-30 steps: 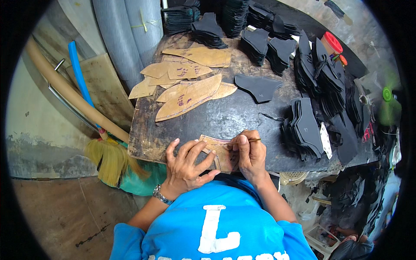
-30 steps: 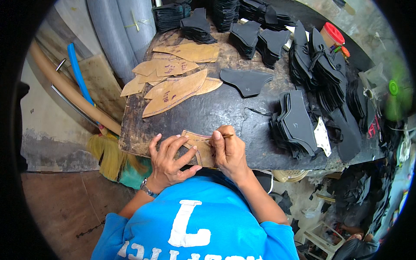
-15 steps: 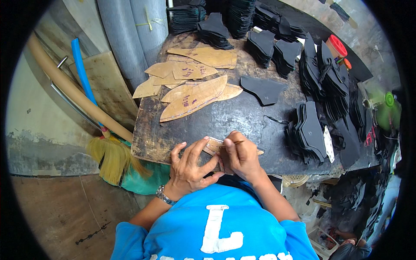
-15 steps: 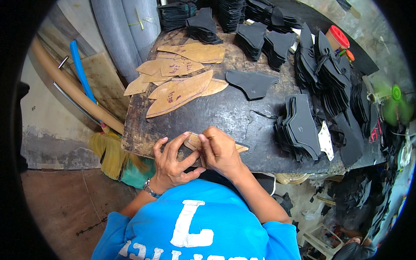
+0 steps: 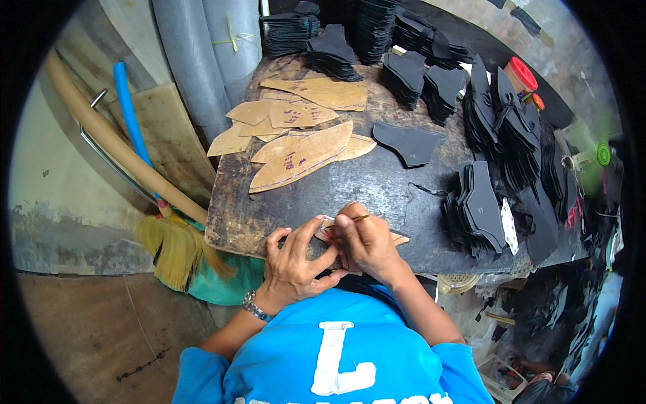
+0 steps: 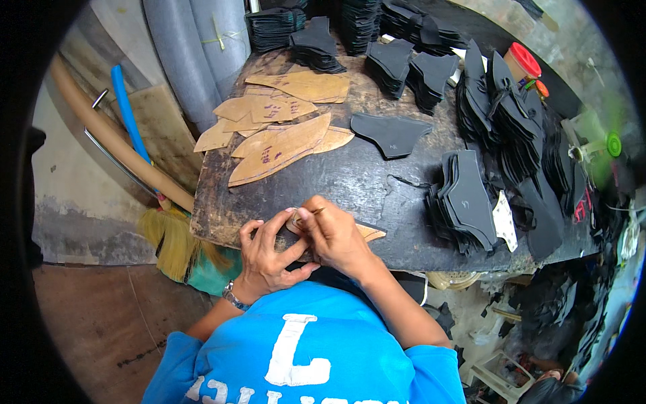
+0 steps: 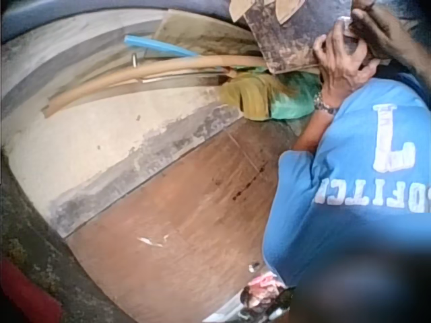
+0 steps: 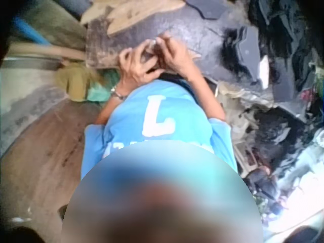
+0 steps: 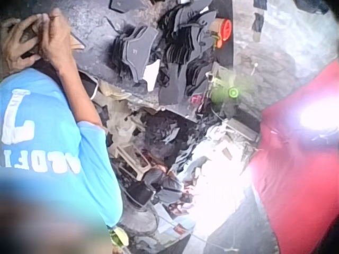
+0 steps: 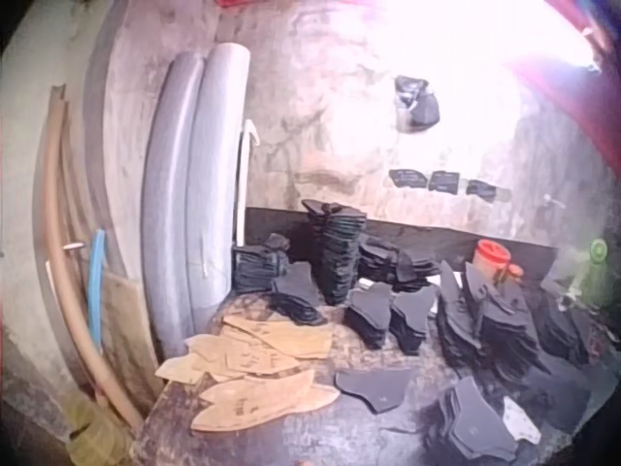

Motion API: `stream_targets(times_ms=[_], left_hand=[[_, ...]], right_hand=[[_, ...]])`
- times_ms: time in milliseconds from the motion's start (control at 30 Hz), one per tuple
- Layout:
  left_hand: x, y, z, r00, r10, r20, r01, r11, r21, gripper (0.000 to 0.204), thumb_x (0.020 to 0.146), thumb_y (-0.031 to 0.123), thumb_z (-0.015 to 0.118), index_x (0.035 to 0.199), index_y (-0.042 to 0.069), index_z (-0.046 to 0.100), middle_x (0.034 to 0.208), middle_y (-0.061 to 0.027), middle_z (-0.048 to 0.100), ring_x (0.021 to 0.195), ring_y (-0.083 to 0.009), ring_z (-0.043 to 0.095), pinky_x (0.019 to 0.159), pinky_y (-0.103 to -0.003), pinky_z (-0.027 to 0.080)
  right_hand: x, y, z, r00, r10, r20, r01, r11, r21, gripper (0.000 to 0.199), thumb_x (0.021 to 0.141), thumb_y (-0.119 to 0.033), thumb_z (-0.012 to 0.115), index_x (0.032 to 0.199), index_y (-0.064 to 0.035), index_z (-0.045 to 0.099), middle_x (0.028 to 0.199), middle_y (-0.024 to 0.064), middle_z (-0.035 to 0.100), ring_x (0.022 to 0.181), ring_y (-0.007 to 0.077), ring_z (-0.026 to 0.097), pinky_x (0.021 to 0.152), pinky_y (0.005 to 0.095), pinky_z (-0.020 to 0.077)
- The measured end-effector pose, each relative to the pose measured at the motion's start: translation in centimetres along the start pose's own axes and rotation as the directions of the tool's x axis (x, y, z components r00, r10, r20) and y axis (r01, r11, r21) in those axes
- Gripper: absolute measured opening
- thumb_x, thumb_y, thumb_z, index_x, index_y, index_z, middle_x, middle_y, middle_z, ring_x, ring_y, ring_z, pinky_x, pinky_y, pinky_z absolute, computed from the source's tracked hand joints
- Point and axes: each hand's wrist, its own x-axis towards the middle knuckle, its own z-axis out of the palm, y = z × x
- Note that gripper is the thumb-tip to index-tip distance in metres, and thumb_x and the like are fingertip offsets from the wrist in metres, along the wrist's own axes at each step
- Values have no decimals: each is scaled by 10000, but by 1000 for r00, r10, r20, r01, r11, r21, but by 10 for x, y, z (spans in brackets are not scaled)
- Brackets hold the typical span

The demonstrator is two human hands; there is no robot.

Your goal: The person repeatedly places a cardboard template over a black fabric piece on a table and uses a small marking tool to trace or mark the template outline onto the fabric. After each mark, the template is lifted and set aside, and the process is repeated with additional fabric pieces.

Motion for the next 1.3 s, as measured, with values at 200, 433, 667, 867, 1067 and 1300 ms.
stream_targets(times_ms=[200, 433, 667, 867, 1067, 1300], left_hand=[[-1, 1, 2, 1000, -16, -4, 16, 1000, -16, 444, 740, 522, 806, 1050, 207, 771, 1399, -181, 546, 1212, -248, 574, 997, -465, 321], [3, 1, -2, 1000, -15, 10, 15, 999, -38, 498, 729, 517, 818, 1102, 190, 771, 1371, -176, 562, 1177, -261, 572, 984, -472, 322], [44, -12, -29, 988, 75, 136, -55, 988, -145, 458, 757, 492, 807, 975, 95, 741, 1147, -126, 664, 988, -265, 621, 915, -443, 369], [130, -56, 11, 987, 95, 131, -73, 984, -164, 272, 902, 206, 708, 1118, 43, 686, 1128, -109, 688, 1028, -297, 634, 930, -406, 421], [202, -69, 76, 949, 176, 262, -112, 964, -243, 556, 906, 204, 705, 1420, 72, 535, 1445, -118, 540, 1276, -295, 537, 1075, -469, 389], [208, -73, 87, 958, 173, 228, -112, 960, -255, 616, 879, 165, 745, 1455, 146, 529, 1330, -98, 647, 1218, -289, 589, 1048, -457, 415]], right_hand=[[5, 5, 4, 999, -47, -16, 46, 999, -8, 93, 1002, -82, 602, 950, -9, 579, 839, 124, 619, 765, 295, 655, 689, 375, 535], [5, 5, 5, 992, -121, 24, 123, 986, -115, 129, 1047, -122, 544, 997, -4, 555, 935, 129, 623, 844, 256, 628, 769, 385, 521], [-18, -6, -35, 973, -49, -228, -40, 928, -371, 127, 1022, -74, 537, 1082, 25, 586, 1023, 198, 599, 882, 320, 622, 805, 384, 515], [-49, -19, -48, 993, 46, -111, -108, 745, -659, 428, 831, -219, 785, 1130, 5, 576, 994, 167, 574, 979, 357, 529, 863, 451, 399], [-61, -35, -68, 929, 329, -170, -358, 916, -183, 303, 885, -172, 749, 1100, -10, 611, 965, 197, 666, 951, 364, 640, 846, 452, 488], [-80, -53, -162, 574, 10, -819, -38, 999, -15, 149, 964, -65, 692, 1080, -1, 622, 929, 9, 637, 827, 58, 579, 760, 219, 498]])
